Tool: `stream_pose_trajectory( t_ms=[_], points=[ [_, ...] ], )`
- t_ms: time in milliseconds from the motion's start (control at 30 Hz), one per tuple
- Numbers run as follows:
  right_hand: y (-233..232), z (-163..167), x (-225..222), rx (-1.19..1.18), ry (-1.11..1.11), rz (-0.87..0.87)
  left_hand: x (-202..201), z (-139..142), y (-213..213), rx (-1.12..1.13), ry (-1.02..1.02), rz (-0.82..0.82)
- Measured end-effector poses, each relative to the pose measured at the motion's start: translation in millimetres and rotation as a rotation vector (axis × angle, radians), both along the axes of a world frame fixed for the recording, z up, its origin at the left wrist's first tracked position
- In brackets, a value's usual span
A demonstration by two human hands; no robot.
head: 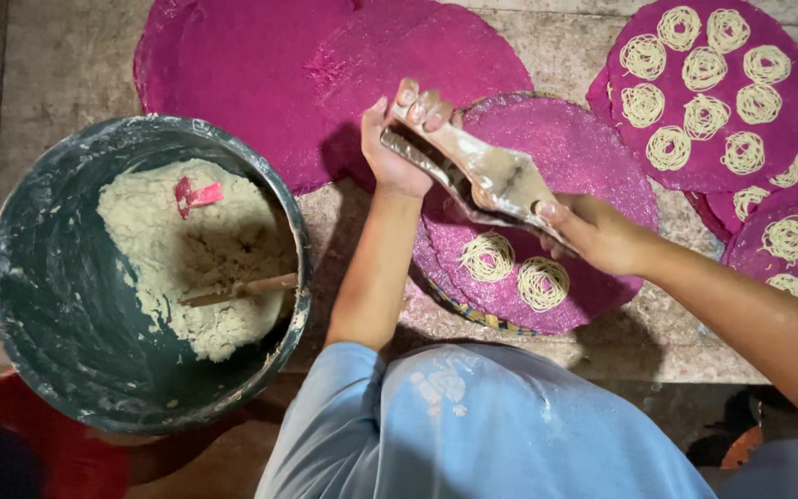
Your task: The person uses a manual noodle press to extrude dough into spiral shapes onto purple mats placed on woven trays. They repeatedly load dough into the press, push it through, and arrange the resulting noodle spirals. The person also scrapes dough from the press into a green bucket and uses a pink spatula to manage the dough supply.
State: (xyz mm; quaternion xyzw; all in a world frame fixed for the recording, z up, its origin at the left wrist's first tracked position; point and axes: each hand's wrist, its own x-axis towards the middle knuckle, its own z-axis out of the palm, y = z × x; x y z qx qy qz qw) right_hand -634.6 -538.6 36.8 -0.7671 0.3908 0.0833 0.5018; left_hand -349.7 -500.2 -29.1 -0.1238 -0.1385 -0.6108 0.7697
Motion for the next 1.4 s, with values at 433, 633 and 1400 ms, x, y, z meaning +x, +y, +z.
stream_pose_trajectory(
  t_ms=[433,633,1400],
  points=[
    [-3,16,15,-0.034,0.028,-0.045,9,5,-15,0.000,-0.125,0.069],
    [-19,27,1,-0.076,0.138,-0.040,-21,14,-15,0.048,0.002,0.095],
    [-35,-18,-11,-0.231,-0.153,-0.125,-17,-25,78,0.817,-2.049,0.229]
  ],
)
